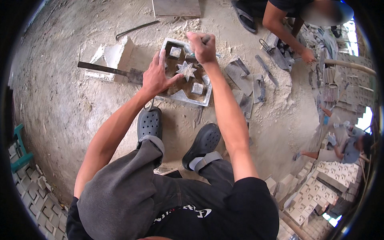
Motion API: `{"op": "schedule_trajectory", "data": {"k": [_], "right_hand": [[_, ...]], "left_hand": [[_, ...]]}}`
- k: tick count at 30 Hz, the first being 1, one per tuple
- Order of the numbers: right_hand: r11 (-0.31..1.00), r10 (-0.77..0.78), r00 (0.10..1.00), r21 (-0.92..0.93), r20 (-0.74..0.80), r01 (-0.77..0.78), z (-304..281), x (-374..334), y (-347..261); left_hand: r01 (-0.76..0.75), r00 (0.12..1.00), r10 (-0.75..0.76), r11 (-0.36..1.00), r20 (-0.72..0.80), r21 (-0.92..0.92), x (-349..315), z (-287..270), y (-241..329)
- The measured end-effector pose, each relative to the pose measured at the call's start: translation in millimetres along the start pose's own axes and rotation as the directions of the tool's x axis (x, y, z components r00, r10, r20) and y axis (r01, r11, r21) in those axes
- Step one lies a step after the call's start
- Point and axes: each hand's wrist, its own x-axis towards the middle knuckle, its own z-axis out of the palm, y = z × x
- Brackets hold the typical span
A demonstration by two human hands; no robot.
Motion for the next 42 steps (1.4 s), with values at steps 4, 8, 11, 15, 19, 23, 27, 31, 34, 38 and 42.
{"op": "schedule_trajectory", "data": {"k": [4, 8, 11, 15, 19, 23, 27, 31, 34, 38, 42], "right_hand": [[0.996, -0.087, 0.996, 0.031, -0.013, 0.088, -3, -7, -9], [0.992, 0.128, 0.991, 0.020, -0.024, -0.128, -13, -6, 21], [0.994, 0.077, 0.997, 0.074, 0.026, -0.078, -8, 0, 13], [0.980, 0.044, 0.993, 0.191, 0.107, -0.064, -21, 1, -7], [0.986, 0.150, 0.982, 0.096, -0.111, -0.139, -20, -4, 18], [0.976, 0.147, 0.879, 0.211, -0.454, -0.054, 5, -2, 3], [0.994, 0.016, 0.901, 0.108, -0.433, 0.034, 18, 3, -28], [0.979, -0.016, 0.913, 0.180, -0.407, 0.098, 13, 6, -47], [0.996, -0.072, 0.916, 0.014, -0.395, 0.084, -4, -7, -6], [0.999, 0.041, 0.952, 0.027, -0.305, -0.034, 3, 5, 17], [0.962, 0.061, 0.959, 0.271, -0.278, 0.017, -6, 8, -17]], "left_hand": [[0.007, 1.000, -0.007, 1.000, 0.006, 0.009, -3, 0, 1], [-0.016, 1.000, 0.016, 1.000, -0.018, 0.002, 3, 0, 6], [-0.012, 1.000, 0.013, 1.000, -0.021, 0.012, 0, 2, -1], [-0.026, 0.999, 0.026, 1.000, -0.033, 0.012, 1, 2, -1], [-0.025, 1.000, 0.025, 1.000, -0.013, 0.016, 1, 4, 6], [-0.004, 1.000, 0.005, 1.000, -0.005, 0.011, 1, 0, 2], [-0.008, 1.000, 0.008, 1.000, -0.014, 0.011, -1, -1, 3], [-0.006, 1.000, 0.006, 1.000, -0.025, 0.019, -1, -1, -2], [-0.024, 0.999, 0.024, 1.000, -0.022, 0.007, 2, 0, 8], [-0.033, 0.999, 0.033, 0.999, -0.037, 0.001, -1, 2, -3], [-0.030, 0.998, 0.030, 0.999, -0.048, 0.013, 0, -1, -2]]}}
